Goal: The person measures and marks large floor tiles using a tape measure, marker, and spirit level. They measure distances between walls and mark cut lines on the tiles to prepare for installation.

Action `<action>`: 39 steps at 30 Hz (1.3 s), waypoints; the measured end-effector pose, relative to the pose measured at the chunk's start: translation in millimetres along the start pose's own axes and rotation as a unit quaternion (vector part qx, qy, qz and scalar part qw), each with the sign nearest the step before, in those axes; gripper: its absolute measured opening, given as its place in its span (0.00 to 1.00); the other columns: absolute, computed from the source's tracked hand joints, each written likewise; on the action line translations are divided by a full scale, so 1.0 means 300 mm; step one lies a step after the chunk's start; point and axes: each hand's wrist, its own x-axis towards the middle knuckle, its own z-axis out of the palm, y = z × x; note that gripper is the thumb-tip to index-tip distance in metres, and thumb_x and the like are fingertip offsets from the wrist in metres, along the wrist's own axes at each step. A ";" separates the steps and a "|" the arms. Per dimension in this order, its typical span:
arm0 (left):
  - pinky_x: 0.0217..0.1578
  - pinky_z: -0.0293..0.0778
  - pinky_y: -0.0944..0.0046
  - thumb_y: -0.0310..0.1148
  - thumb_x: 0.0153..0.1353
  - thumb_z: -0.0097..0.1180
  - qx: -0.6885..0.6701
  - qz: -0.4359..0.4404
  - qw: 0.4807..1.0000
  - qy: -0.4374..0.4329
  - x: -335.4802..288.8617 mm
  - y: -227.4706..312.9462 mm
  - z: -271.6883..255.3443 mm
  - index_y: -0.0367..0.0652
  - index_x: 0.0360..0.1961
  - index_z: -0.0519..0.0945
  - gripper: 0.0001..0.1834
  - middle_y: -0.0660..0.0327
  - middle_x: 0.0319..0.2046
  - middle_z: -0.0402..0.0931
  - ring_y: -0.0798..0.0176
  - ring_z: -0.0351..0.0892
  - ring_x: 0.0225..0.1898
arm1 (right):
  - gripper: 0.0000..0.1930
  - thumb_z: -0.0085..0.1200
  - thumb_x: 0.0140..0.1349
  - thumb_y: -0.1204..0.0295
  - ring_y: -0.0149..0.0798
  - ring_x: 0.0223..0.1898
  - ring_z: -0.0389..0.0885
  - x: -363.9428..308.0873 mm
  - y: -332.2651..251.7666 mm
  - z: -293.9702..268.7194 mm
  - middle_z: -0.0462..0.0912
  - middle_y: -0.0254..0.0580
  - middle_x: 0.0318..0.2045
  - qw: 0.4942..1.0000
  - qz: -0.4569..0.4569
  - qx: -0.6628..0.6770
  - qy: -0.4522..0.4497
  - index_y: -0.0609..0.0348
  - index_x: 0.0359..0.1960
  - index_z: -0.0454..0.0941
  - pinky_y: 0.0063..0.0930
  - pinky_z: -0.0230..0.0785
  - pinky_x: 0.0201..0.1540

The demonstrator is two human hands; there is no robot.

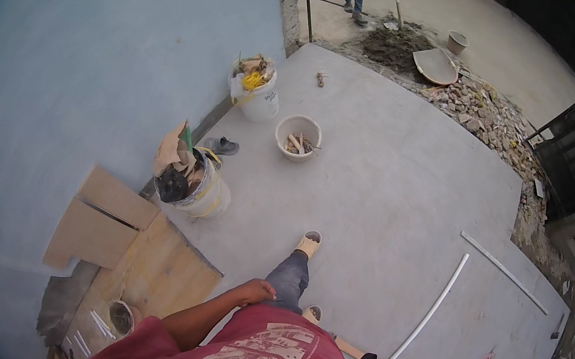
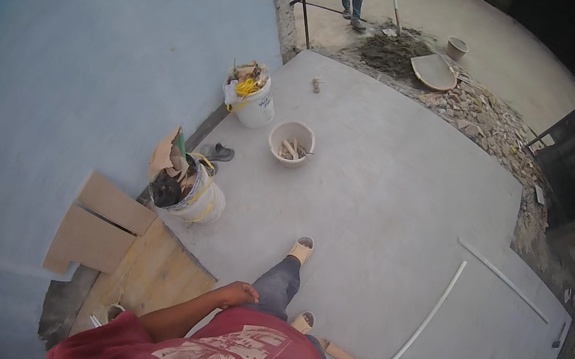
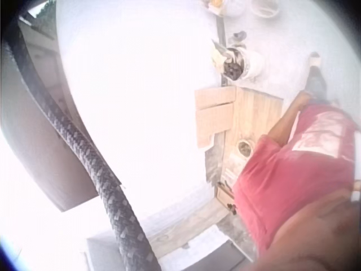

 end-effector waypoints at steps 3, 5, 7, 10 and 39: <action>0.44 0.74 0.66 0.36 0.57 0.70 0.001 -0.001 0.996 -0.092 0.071 0.236 -0.050 0.39 0.48 0.80 0.21 0.59 0.43 0.80 0.65 0.77 0.43 | 0.17 0.59 0.62 0.60 0.41 0.30 0.86 0.123 -0.136 -0.065 0.85 0.50 0.30 0.992 0.049 0.117 0.027 0.66 0.36 0.82 0.39 0.80 0.30; 0.43 0.75 0.64 0.41 0.55 0.71 0.046 -0.023 0.994 -0.099 0.110 0.425 -0.096 0.39 0.47 0.81 0.23 0.58 0.44 0.80 0.63 0.78 0.42 | 0.14 0.60 0.62 0.64 0.42 0.29 0.86 0.082 -0.411 -0.114 0.85 0.48 0.29 0.917 0.162 0.362 0.054 0.65 0.38 0.81 0.36 0.80 0.30; 0.44 0.76 0.61 0.46 0.55 0.69 0.132 -0.027 0.985 -0.111 0.153 0.587 -0.086 0.38 0.50 0.80 0.27 0.55 0.46 0.80 0.59 0.79 0.43 | 0.09 0.57 0.65 0.66 0.34 0.24 0.81 0.066 -0.606 -0.173 0.82 0.36 0.27 0.942 0.129 0.305 0.050 0.59 0.37 0.80 0.32 0.76 0.25; 0.47 0.76 0.54 0.55 0.58 0.64 0.345 0.038 0.929 -0.129 0.299 0.722 -0.082 0.35 0.55 0.79 0.35 0.47 0.50 0.80 0.50 0.81 0.47 | 0.08 0.56 0.66 0.69 0.31 0.22 0.79 0.114 -0.748 -0.227 0.81 0.35 0.26 0.952 0.064 0.288 0.078 0.60 0.40 0.81 0.29 0.76 0.25; 0.32 0.77 0.61 0.45 0.63 0.63 0.414 -0.026 0.896 -0.159 1.195 1.539 1.075 0.34 0.50 0.79 0.24 0.54 0.39 0.80 0.61 0.80 0.36 | 0.14 0.54 0.66 0.64 0.35 0.29 0.84 0.467 -0.693 -1.251 0.83 0.42 0.33 0.773 0.137 0.535 0.311 0.64 0.43 0.79 0.28 0.77 0.31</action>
